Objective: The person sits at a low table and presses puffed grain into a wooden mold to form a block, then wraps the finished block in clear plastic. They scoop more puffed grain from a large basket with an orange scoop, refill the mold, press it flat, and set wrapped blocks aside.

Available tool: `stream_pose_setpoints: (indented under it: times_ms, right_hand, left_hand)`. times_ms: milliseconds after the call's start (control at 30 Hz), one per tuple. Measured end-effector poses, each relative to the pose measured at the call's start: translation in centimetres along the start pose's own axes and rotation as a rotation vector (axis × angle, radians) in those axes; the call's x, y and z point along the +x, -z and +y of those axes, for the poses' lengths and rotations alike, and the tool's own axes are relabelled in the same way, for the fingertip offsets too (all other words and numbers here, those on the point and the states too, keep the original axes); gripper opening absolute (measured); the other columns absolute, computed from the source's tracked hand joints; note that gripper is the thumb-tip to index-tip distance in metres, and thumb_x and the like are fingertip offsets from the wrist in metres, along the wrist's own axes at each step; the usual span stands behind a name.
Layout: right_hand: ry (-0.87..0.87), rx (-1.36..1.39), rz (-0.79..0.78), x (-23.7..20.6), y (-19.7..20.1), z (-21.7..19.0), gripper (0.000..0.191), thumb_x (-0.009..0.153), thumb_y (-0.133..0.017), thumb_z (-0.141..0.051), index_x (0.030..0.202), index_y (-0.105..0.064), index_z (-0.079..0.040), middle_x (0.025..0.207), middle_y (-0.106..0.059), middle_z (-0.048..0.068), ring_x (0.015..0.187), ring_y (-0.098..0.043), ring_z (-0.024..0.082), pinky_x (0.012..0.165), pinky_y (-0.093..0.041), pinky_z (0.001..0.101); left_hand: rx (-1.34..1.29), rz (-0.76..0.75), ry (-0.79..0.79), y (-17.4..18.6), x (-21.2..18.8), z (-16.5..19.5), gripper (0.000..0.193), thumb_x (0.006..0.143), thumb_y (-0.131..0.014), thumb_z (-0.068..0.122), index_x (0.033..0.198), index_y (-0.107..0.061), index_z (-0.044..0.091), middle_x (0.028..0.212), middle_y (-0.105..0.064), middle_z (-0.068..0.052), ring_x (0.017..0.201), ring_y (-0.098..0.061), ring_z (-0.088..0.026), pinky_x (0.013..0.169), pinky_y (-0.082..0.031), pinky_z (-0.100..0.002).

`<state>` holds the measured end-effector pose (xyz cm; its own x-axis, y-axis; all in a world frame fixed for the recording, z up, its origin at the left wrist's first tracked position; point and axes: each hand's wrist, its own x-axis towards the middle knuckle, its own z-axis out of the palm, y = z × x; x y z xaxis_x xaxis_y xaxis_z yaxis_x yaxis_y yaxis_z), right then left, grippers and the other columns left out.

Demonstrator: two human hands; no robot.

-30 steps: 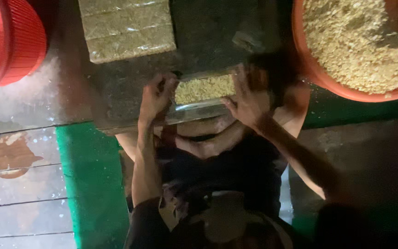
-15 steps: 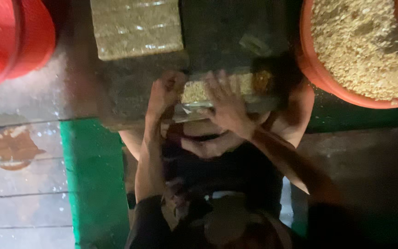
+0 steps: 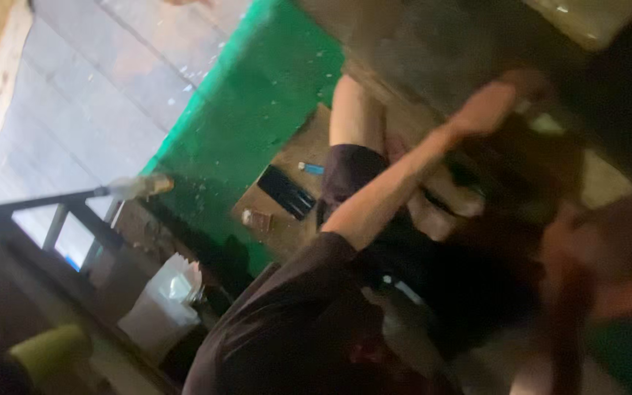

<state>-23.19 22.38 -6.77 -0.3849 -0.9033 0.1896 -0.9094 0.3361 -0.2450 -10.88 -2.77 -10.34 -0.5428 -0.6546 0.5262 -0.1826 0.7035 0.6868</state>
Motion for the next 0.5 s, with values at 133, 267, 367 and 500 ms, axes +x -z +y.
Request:
stream_pose_setpoints:
  times_ms: [133,267,367,500]
  right_hand:
    - [0.007,-0.033,0.009,0.2,0.4,0.6,0.088,0.09,-0.054,-0.061,0.154,-0.041,-0.002,0.158,-0.031,0.028,0.145,-0.026,0.05,0.096,-0.041,0.0586]
    - [-0.004,0.003,0.011,0.0,1.3,1.0,0.088,0.088,-0.056,-0.061,0.152,-0.043,-0.003,0.157,-0.033,0.028,0.144,-0.028,0.049,0.097,-0.04,0.0586]
    - [-0.035,0.033,0.034,-0.4,2.5,1.5,0.087,0.087,-0.058,-0.06,0.151,-0.044,-0.003,0.155,-0.035,0.027,0.143,-0.029,0.049,0.098,-0.04,0.0586]
    - [-0.074,0.133,0.076,-1.0,3.7,2.8,0.087,0.085,-0.06,-0.059,0.15,-0.046,-0.003,0.154,-0.037,0.026,0.142,-0.031,0.049,0.099,-0.039,0.0586]
  left_hand:
    - [-0.011,0.041,0.302,-0.5,0.1,0.5,0.037,0.102,-0.059,0.037,0.136,-0.061,0.022,0.134,-0.07,-0.002,0.12,-0.069,-0.021,0.104,-0.057,-0.031]
    - [-0.411,-0.063,0.389,0.2,0.8,3.1,0.044,0.107,-0.051,0.032,0.147,-0.057,0.015,0.141,-0.069,-0.01,0.123,-0.07,-0.025,0.105,-0.057,-0.037]
    - [-0.299,-0.308,0.46,2.4,2.0,6.0,0.049,0.1,-0.062,0.044,0.133,-0.065,0.008,0.127,-0.073,-0.016,0.115,-0.07,-0.033,0.097,-0.055,-0.043]
    - [-0.308,-0.382,0.487,3.2,3.2,10.3,0.043,0.1,-0.059,0.038,0.13,-0.066,0.007,0.104,-0.077,-0.017,0.086,-0.077,-0.033,0.081,-0.06,-0.043]
